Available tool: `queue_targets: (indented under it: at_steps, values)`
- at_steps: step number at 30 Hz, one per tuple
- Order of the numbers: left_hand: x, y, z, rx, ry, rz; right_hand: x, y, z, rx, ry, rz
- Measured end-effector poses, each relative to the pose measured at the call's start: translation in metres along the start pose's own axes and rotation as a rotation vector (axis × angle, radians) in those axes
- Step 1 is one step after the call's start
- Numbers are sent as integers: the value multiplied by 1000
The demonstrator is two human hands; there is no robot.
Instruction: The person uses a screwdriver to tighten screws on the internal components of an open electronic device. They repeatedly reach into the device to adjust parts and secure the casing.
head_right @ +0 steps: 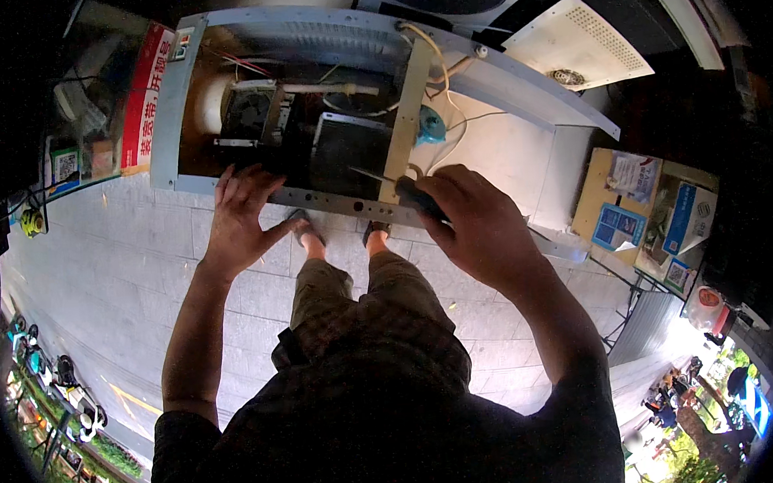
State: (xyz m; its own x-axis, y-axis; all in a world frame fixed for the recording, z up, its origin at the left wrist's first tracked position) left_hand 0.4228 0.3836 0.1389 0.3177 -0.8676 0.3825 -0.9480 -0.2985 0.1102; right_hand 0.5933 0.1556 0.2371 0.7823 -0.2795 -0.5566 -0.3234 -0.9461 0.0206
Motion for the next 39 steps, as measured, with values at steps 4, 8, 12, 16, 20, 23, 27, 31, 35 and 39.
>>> queue_targets:
  at_steps: [4, 8, 12, 16, 20, 23, 27, 31, 35, 39]
  values:
    - [2, 8, -7, 265, -18, -108, -9, -10, 16, -81, 184, -117]
    - [-16, 49, -4, 504, 176, -252, -13, -13, 15, -103, 257, -173]
    - [-21, 94, 47, 342, 409, -420, -8, -13, 16, -124, 246, -140]
    - [-33, 151, 138, -14, 412, -583, -11, -16, 18, -139, 239, -135]
    - [-60, 212, 203, -332, 384, -720, -9, -19, 22, -138, 250, -139]
    - [-76, 240, 208, -412, 340, -785, -11, -21, 22, -133, 241, -150]
    - [-74, 210, 170, -160, 347, -685, -18, -31, 25, -154, 242, -182]
    - [-40, 115, 64, 233, 303, -333, -22, -40, 28, -157, 306, -226]
    - [2, 27, -25, 382, 154, 44, -26, -44, 32, -238, 357, -264]
    - [-4, -37, -13, 22, 247, 66, -33, -46, 40, -382, 430, -315]
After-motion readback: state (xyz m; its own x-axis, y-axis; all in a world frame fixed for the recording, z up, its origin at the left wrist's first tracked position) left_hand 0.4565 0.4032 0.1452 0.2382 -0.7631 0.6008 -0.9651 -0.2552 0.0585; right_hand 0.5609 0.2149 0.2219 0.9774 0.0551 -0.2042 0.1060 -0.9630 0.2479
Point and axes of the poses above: each hand's wrist, its own y-axis away from the middle knuckle, its own z-axis out of the palm, x = y × z, the point moved 8 cm from there along -y, towards the middle knuckle, and after that the axes turned 11 degrees about -z, right-handed, at the moved point
